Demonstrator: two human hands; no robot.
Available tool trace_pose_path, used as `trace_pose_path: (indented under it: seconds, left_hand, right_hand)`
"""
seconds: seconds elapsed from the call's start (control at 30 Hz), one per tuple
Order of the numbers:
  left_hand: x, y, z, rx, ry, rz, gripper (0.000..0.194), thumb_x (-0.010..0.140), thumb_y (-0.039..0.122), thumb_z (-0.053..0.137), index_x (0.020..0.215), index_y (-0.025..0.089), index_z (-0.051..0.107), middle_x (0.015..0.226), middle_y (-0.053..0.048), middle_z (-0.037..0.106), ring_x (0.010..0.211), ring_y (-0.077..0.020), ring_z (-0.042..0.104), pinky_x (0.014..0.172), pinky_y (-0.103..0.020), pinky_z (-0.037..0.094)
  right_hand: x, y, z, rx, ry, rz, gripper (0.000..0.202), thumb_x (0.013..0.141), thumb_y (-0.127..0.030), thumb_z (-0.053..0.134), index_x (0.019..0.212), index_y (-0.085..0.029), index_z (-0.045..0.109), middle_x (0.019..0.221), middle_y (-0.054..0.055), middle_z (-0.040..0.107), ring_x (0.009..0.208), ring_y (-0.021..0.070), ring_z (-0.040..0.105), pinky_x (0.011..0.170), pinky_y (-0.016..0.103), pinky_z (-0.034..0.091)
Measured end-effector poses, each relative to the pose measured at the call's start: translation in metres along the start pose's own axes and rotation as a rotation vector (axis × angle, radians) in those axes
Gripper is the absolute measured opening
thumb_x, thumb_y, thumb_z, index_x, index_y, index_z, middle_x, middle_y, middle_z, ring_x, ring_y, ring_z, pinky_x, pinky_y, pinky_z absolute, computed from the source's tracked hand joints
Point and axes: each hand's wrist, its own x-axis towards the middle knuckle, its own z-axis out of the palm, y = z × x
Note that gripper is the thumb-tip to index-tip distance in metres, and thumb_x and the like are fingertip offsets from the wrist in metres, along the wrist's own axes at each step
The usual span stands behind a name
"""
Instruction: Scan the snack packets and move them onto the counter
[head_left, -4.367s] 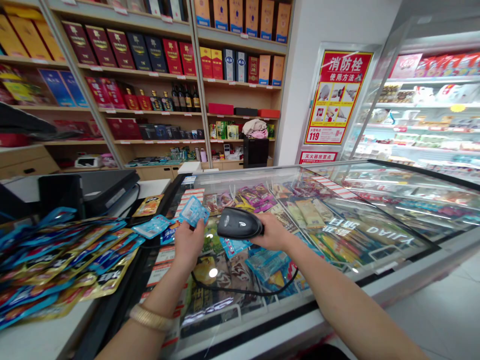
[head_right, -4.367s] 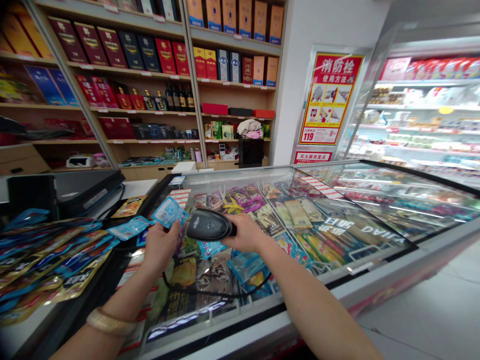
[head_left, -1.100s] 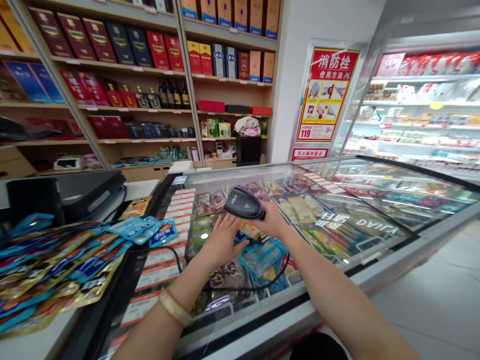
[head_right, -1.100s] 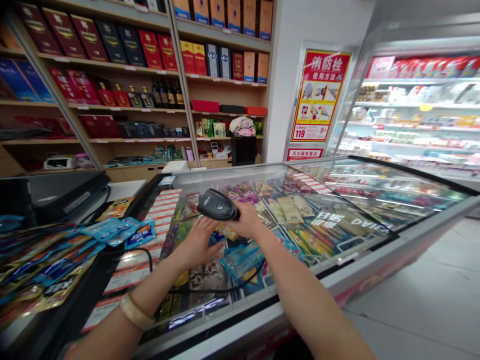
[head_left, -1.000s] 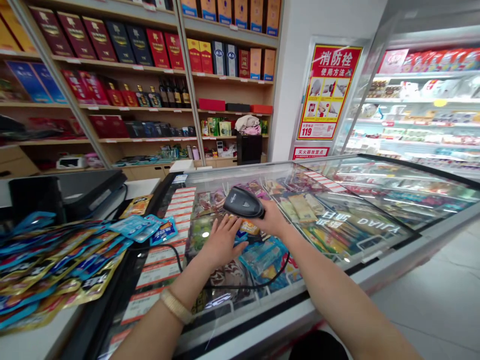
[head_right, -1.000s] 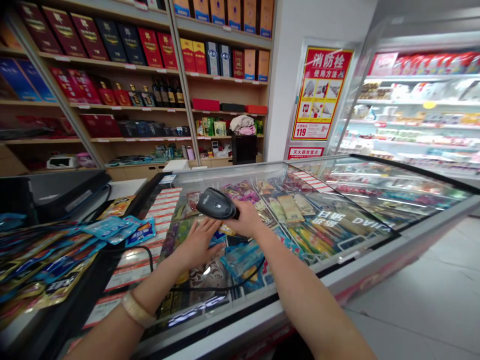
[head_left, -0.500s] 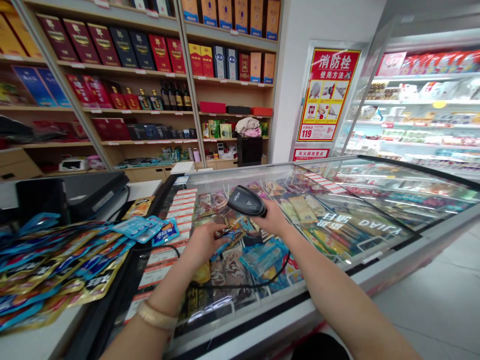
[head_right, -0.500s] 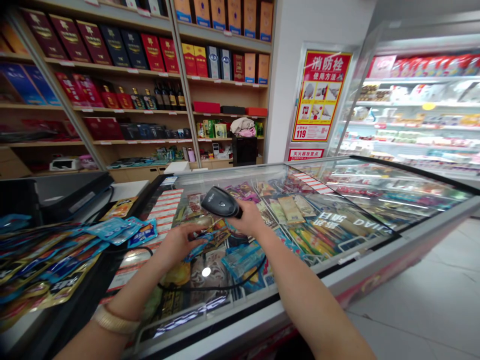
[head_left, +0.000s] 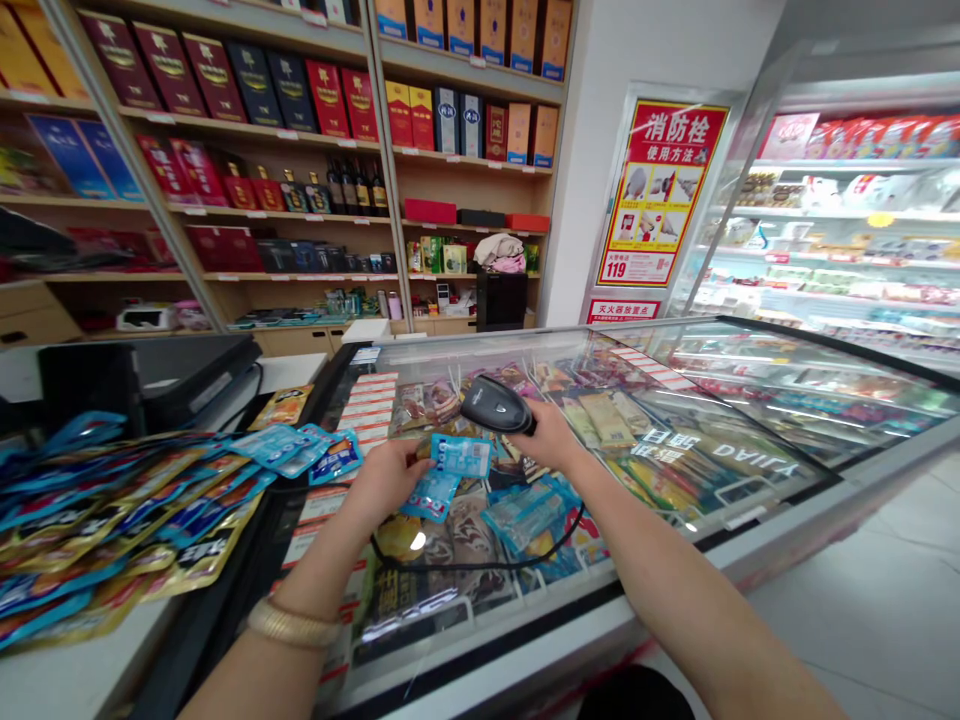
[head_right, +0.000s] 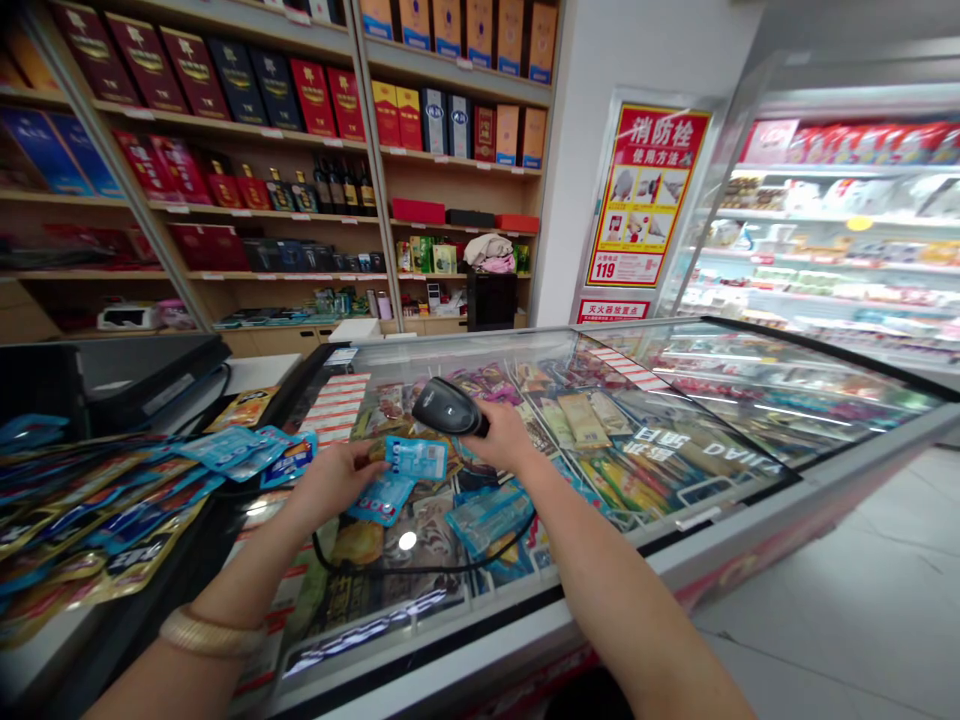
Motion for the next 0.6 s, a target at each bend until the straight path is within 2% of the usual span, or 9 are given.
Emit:
trace_pose_path:
  seconds: [0.13, 0.3, 0.43, 0.6]
  left_hand:
    - [0.002, -0.008, 0.000, -0.152, 0.126, -0.144, 0.020, 0.067, 0.037, 0.057, 0.054, 0.021, 0.061, 0.046, 0.000, 0.057, 0.055, -0.0192, 0.056, 0.052, -0.026, 0.037]
    - [0.005, -0.014, 0.002, -0.480, 0.309, -0.261, 0.023, 0.058, 0.040, 0.065, 0.062, 0.017, 0.066, 0.055, -0.002, 0.064, 0.057, -0.0189, 0.059, 0.053, -0.027, 0.042]
    - [0.008, -0.015, 0.006, -0.695, 0.361, -0.277, 0.031, 0.051, 0.041, 0.071, 0.069, 0.016, 0.069, 0.059, -0.001, 0.067, 0.058, -0.0171, 0.059, 0.055, -0.026, 0.043]
    - [0.008, -0.016, 0.008, -0.705, 0.376, -0.263, 0.033, 0.051, 0.042, 0.072, 0.071, 0.016, 0.070, 0.060, -0.001, 0.067, 0.058, -0.0168, 0.059, 0.054, -0.026, 0.043]
  right_hand:
    - [-0.001, 0.000, 0.001, -0.007, -0.021, 0.009, 0.017, 0.072, -0.027, 0.065, 0.088, -0.021, 0.067, 0.082, 0.004, 0.072, 0.075, 0.0204, 0.066, 0.070, 0.028, 0.051]
    - [-0.001, 0.001, 0.002, -0.003, -0.026, -0.014, 0.022, 0.071, -0.027, 0.066, 0.090, -0.018, 0.067, 0.083, 0.006, 0.072, 0.075, 0.0215, 0.067, 0.070, 0.029, 0.050]
    - [-0.001, -0.001, 0.001, 0.002, -0.032, -0.015, 0.025, 0.069, -0.027, 0.068, 0.093, -0.019, 0.068, 0.081, 0.005, 0.072, 0.074, 0.0211, 0.066, 0.068, 0.029, 0.049]
    - [0.000, -0.001, 0.000, 0.020, -0.048, -0.007, 0.027, 0.069, -0.027, 0.068, 0.095, -0.020, 0.068, 0.086, 0.005, 0.073, 0.080, 0.0222, 0.068, 0.072, 0.030, 0.050]
